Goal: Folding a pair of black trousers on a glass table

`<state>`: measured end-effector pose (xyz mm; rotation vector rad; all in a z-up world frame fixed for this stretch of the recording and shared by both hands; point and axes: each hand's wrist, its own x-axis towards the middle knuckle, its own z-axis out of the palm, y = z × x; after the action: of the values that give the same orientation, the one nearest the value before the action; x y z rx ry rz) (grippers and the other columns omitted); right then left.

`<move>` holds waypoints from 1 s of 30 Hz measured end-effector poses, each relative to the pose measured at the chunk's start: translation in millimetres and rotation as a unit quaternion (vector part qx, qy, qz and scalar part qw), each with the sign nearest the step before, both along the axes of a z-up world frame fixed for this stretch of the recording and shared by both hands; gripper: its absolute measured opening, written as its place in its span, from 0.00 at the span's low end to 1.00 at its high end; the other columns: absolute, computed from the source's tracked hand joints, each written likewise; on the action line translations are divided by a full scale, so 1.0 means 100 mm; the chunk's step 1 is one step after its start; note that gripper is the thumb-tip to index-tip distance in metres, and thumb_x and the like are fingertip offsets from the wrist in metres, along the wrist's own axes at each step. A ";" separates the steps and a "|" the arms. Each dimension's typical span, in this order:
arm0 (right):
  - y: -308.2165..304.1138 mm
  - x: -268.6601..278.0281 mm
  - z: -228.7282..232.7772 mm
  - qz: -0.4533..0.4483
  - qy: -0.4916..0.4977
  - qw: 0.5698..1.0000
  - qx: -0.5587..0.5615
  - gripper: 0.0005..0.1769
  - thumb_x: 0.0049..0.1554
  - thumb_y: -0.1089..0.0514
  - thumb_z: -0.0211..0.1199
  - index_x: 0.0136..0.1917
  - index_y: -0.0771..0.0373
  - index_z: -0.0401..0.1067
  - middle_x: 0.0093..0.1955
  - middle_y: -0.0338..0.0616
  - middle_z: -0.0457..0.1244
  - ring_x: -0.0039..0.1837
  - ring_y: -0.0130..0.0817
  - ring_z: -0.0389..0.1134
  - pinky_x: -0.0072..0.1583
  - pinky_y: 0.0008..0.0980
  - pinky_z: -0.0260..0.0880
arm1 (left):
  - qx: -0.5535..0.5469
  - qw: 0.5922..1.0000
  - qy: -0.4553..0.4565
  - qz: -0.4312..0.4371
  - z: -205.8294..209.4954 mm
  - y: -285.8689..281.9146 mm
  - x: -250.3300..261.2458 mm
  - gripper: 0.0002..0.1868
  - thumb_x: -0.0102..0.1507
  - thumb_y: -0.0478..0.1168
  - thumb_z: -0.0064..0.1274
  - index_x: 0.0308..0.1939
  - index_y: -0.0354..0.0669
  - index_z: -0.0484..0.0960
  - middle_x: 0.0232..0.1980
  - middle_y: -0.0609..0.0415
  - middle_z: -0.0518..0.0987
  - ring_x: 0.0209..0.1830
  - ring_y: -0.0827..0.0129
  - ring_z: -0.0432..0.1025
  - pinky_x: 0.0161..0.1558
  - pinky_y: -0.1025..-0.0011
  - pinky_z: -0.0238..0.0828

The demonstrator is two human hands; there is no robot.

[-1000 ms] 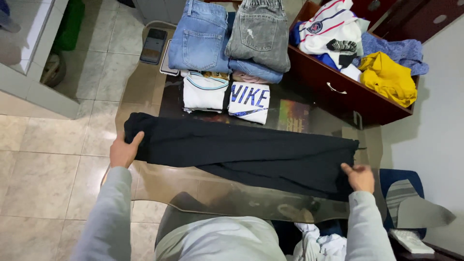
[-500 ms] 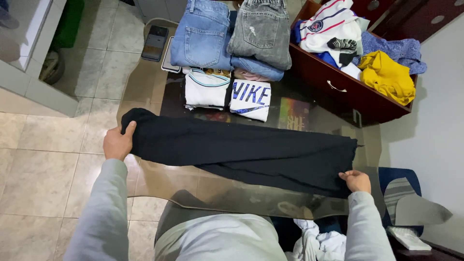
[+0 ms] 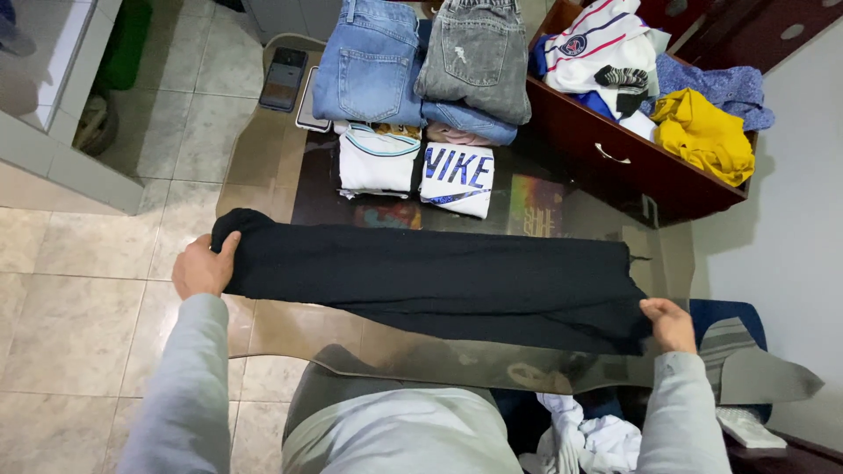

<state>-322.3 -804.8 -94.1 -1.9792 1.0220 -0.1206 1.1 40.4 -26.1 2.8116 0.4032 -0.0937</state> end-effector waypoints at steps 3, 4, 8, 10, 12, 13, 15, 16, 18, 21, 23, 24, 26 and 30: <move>0.43 0.04 0.46 0.013 0.094 0.995 0.026 0.22 0.56 0.43 0.70 0.34 0.52 0.60 0.34 0.33 0.51 0.39 0.30 0.48 0.47 0.31 0.44 | -0.136 0.991 -0.008 0.007 -0.02 0.04 0.05 0.36 0.67 0.69 0.45 0.53 0.37 0.77 0.47 0.35 0.81 0.48 0.34 0.72 0.46 0.44 0.65; 0.63 0.10 0.68 0.014 0.094 0.995 0.025 0.22 0.56 0.43 0.70 0.34 0.52 0.60 0.34 0.33 0.51 0.39 0.30 0.48 0.47 0.31 0.44 | -0.137 0.991 -0.008 0.009 0.10 0.01 0.01 0.36 0.67 0.69 0.45 0.53 0.37 0.77 0.47 0.35 0.81 0.48 0.34 0.72 0.46 0.44 0.65; 1.12 0.19 1.16 -0.016 0.205 0.977 0.064 0.49 0.49 0.43 0.67 0.75 0.72 0.59 0.74 0.59 0.58 0.74 0.53 0.59 0.70 0.47 0.57 | -0.330 0.942 0.018 0.062 0.44 0.01 -0.17 0.26 0.66 0.57 0.50 0.61 0.45 0.73 0.55 0.44 0.77 0.55 0.56 0.70 0.56 0.60 0.62; 1.09 0.10 1.05 -0.022 0.171 0.982 0.078 0.37 0.53 0.48 0.68 0.71 0.68 0.70 0.69 0.56 0.64 0.68 0.55 0.65 0.63 0.50 0.63 | -0.391 0.916 0.026 0.082 0.05 0.30 -0.23 0.21 0.66 0.51 0.50 0.61 0.50 0.73 0.52 0.47 0.76 0.55 0.61 0.70 0.56 0.65 0.61; 0.96 -0.03 0.80 -0.072 0.097 0.991 0.062 0.30 0.57 0.46 0.66 0.67 0.64 0.74 0.60 0.47 0.67 0.61 0.40 0.65 0.61 0.40 0.59 | -0.380 0.923 -0.053 -0.026 -0.77 0.83 -0.21 0.28 0.53 0.40 0.46 0.58 0.45 0.80 0.57 0.50 0.77 0.59 0.64 0.67 0.60 0.67 0.59; 0.96 -0.05 0.78 -0.071 0.096 0.991 0.064 0.30 0.57 0.46 0.66 0.67 0.64 0.74 0.60 0.47 0.67 0.61 0.40 0.65 0.61 0.40 0.59 | -0.378 0.924 -0.055 -0.026 -0.78 0.86 -0.25 0.28 0.53 0.40 0.46 0.58 0.45 0.80 0.57 0.50 0.77 0.59 0.64 0.67 0.60 0.67 0.59; 0.95 -0.11 0.77 -0.067 0.149 0.987 0.002 0.34 0.62 0.38 0.57 0.68 0.69 0.73 0.66 0.59 0.65 0.67 0.55 0.63 0.63 0.47 0.57 | -0.346 0.938 0.010 0.010 -0.85 0.92 -0.40 0.31 0.47 0.35 0.50 0.56 0.39 0.82 0.56 0.48 0.80 0.56 0.58 0.72 0.58 0.64 0.64; 0.93 -0.13 0.72 -0.062 0.148 0.987 0.002 0.34 0.62 0.38 0.57 0.68 0.69 0.73 0.66 0.59 0.65 0.67 0.55 0.63 0.63 0.47 0.57 | -0.345 0.938 0.008 0.014 -0.72 0.86 -0.45 0.31 0.47 0.35 0.50 0.56 0.39 0.82 0.56 0.48 0.80 0.56 0.58 0.72 0.58 0.64 0.64; 0.89 -0.16 0.62 -0.059 0.121 0.991 -0.003 0.35 0.63 0.40 0.58 0.70 0.71 0.71 0.68 0.59 0.64 0.69 0.53 0.63 0.64 0.48 0.58 | -0.294 0.952 0.084 0.034 -0.44 0.74 -0.54 0.14 0.61 0.43 0.55 0.48 0.43 0.83 0.47 0.49 0.83 0.49 0.59 0.74 0.52 0.65 0.63; 0.59 -0.19 0.37 -0.009 0.216 0.974 -0.069 0.39 0.65 0.33 0.53 0.66 0.73 0.74 0.62 0.71 0.66 0.63 0.68 0.65 0.61 0.54 0.60 | -0.412 0.909 0.032 0.056 -0.41 0.81 -0.45 0.03 0.65 0.36 0.54 0.41 0.46 0.77 0.40 0.58 0.77 0.41 0.70 0.67 0.47 0.71 0.59; 0.51 -0.28 0.23 -0.013 0.188 0.981 -0.055 0.36 0.65 0.36 0.57 0.62 0.74 0.76 0.58 0.67 0.68 0.60 0.61 0.66 0.60 0.51 0.60 | -0.438 0.898 0.005 0.046 -0.46 0.92 -0.38 0.03 0.67 0.37 0.53 0.41 0.47 0.74 0.39 0.58 0.75 0.40 0.71 0.66 0.47 0.71 0.59; 0.47 -0.34 0.16 -0.019 0.161 0.986 -0.041 0.33 0.64 0.39 0.61 0.58 0.75 0.78 0.54 0.62 0.69 0.58 0.53 0.67 0.59 0.48 0.59 | -0.463 0.885 -0.020 0.035 -0.50 0.98 -0.35 0.04 0.68 0.37 0.52 0.42 0.48 0.72 0.38 0.57 0.74 0.39 0.72 0.65 0.47 0.72 0.59; 0.76 -0.26 0.43 -0.040 0.192 0.980 -0.024 0.38 0.62 0.39 0.61 0.68 0.76 0.66 0.67 0.62 0.60 0.68 0.55 0.59 0.67 0.49 0.53 | -0.463 0.884 -0.030 0.049 -0.41 0.94 -0.34 0.04 0.67 0.37 0.51 0.43 0.51 0.72 0.34 0.59 0.72 0.34 0.74 0.62 0.40 0.73 0.56; 0.97 -0.23 0.56 -0.055 0.263 0.963 -0.019 0.47 0.59 0.37 0.59 0.79 0.71 0.58 0.79 0.60 0.52 0.77 0.63 0.53 0.74 0.59 0.50 | -0.392 0.919 -0.021 0.049 -0.49 0.91 -0.33 0.06 0.66 0.37 0.49 0.45 0.55 0.74 0.25 0.58 0.68 0.24 0.73 0.57 0.29 0.69 0.55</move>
<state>-345.1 -707.8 -38.1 -2.0349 1.4752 0.3481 -32.0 131.1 -74.9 1.9955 0.3849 -0.1360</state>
